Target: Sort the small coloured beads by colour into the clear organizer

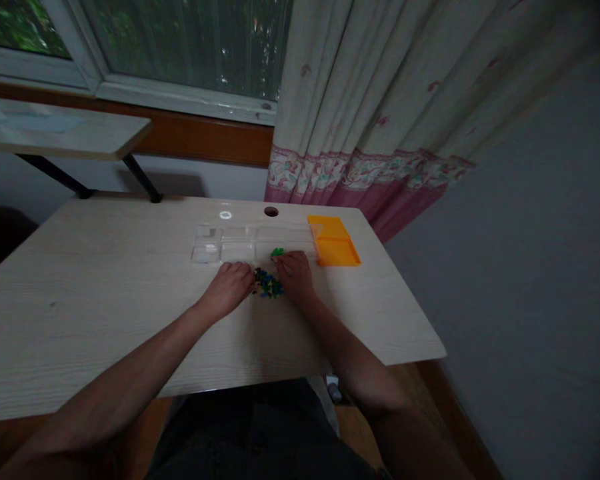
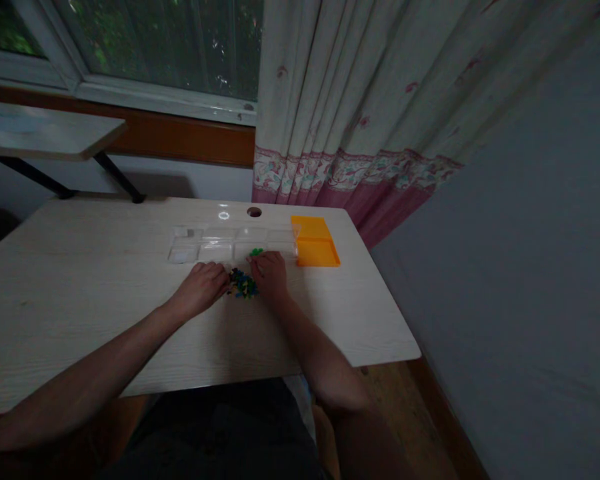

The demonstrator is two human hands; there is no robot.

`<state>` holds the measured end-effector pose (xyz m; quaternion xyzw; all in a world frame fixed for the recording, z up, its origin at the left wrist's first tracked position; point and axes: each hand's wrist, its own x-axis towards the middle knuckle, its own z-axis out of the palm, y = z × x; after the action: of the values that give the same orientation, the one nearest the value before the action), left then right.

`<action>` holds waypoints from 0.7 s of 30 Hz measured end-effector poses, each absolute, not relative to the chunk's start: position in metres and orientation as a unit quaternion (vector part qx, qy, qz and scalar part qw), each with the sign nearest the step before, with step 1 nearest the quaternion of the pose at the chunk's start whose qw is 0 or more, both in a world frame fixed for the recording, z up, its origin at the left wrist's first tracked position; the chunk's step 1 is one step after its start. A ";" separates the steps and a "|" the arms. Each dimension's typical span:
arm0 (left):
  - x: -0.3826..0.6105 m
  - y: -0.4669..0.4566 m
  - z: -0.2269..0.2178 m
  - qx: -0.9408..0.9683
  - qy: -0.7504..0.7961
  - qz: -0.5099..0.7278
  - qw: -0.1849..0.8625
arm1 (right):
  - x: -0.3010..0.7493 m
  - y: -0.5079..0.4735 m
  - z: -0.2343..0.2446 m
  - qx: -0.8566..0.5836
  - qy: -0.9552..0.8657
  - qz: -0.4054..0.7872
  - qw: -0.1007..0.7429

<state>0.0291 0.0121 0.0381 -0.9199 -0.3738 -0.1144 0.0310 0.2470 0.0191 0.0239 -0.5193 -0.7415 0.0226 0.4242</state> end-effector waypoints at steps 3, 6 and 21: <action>0.025 0.016 0.038 -0.909 -0.386 -0.154 -0.004 | 0.246 0.016 0.026 -0.508 -0.754 0.019 0.416; 0.019 0.020 0.040 -0.885 -0.397 -0.232 -0.078 | 0.243 0.013 0.028 -0.470 -0.792 0.019 0.389; 0.025 0.021 0.040 -0.789 -0.388 -0.377 -0.292 | 0.225 0.006 0.027 -0.419 -0.820 0.026 0.390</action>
<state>0.0249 0.0215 0.0401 -0.7889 -0.3879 -0.3769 -0.2917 0.2249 0.0061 0.0266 -0.4188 -0.8199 0.0257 0.3896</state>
